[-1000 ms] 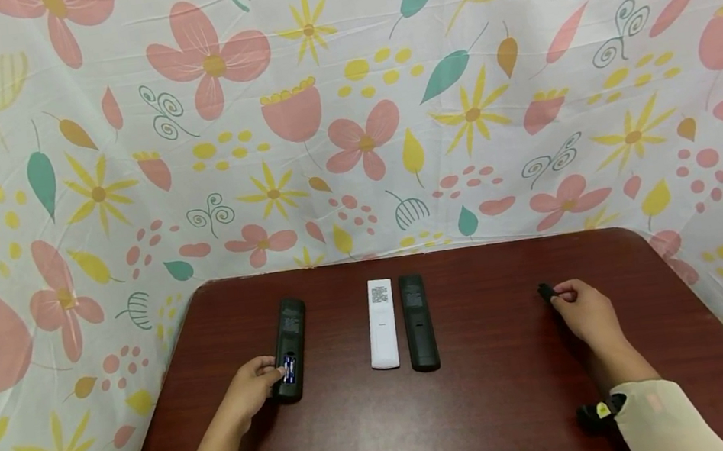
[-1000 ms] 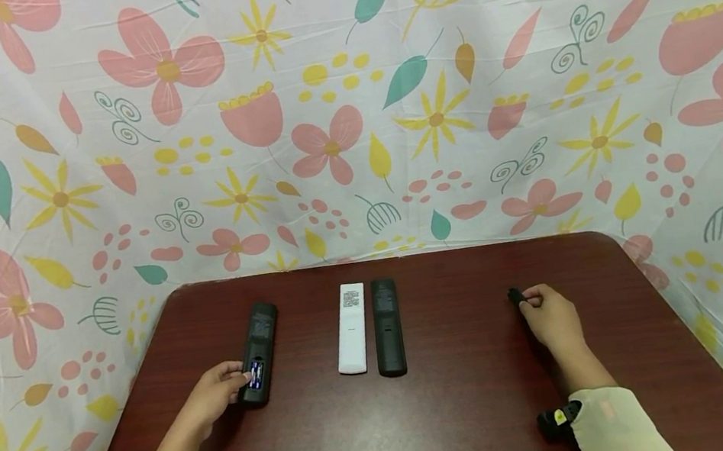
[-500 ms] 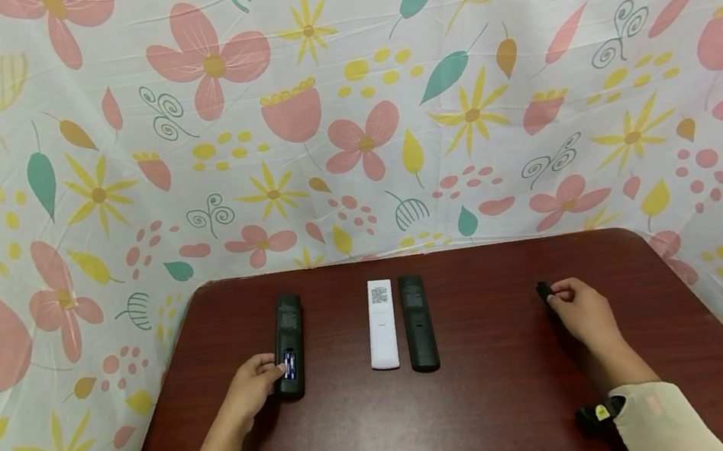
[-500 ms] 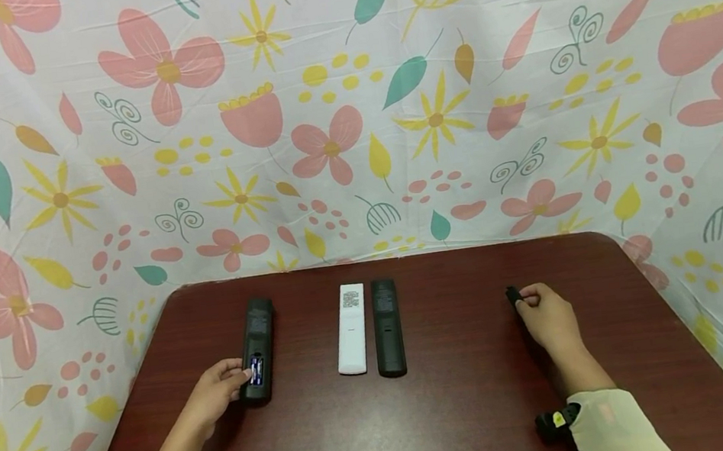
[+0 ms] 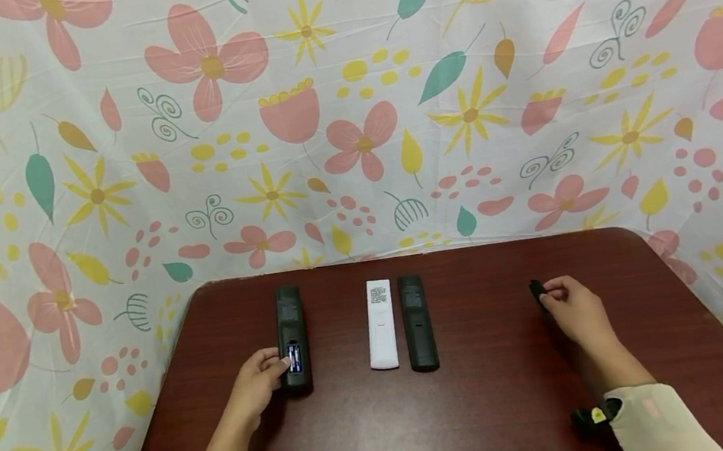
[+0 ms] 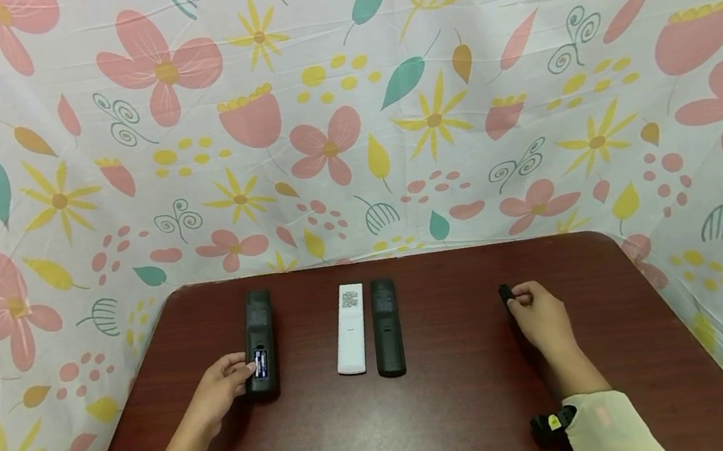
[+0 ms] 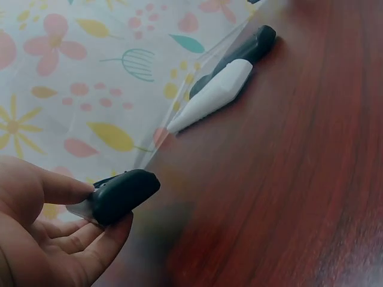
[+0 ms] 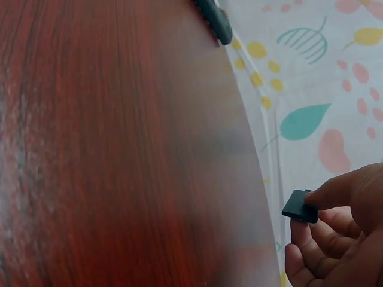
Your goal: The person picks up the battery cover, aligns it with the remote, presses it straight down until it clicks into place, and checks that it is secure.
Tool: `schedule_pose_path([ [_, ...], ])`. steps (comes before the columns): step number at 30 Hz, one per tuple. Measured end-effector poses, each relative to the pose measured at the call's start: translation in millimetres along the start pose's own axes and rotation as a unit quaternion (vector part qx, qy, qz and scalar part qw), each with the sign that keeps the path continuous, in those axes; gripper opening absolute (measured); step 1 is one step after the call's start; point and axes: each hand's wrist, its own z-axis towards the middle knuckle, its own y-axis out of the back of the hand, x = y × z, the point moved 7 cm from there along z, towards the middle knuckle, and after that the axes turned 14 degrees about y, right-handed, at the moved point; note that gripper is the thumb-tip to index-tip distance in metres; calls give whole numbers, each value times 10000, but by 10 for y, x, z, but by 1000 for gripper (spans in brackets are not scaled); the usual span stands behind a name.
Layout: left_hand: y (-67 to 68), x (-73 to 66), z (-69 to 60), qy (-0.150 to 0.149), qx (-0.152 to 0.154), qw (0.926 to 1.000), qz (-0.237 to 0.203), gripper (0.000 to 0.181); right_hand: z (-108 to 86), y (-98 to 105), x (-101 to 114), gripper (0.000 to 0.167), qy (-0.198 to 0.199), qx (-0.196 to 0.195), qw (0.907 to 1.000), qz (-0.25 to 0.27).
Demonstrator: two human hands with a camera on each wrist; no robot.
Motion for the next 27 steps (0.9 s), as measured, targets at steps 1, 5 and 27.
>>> schedule_pose_path([
  [1,-9,-6,-1,-13,7,10000,0,48,1,-2,13,37,30,-19,10000,-9],
  [5,-44,-55,-30,-94,17,10000,8,49,7,-13,53,35,105,-84,9999,-33],
  [27,-327,-242,-132,-360,323,9983,-333,41,-18,-77,395,35,318,-101,9993,166],
])
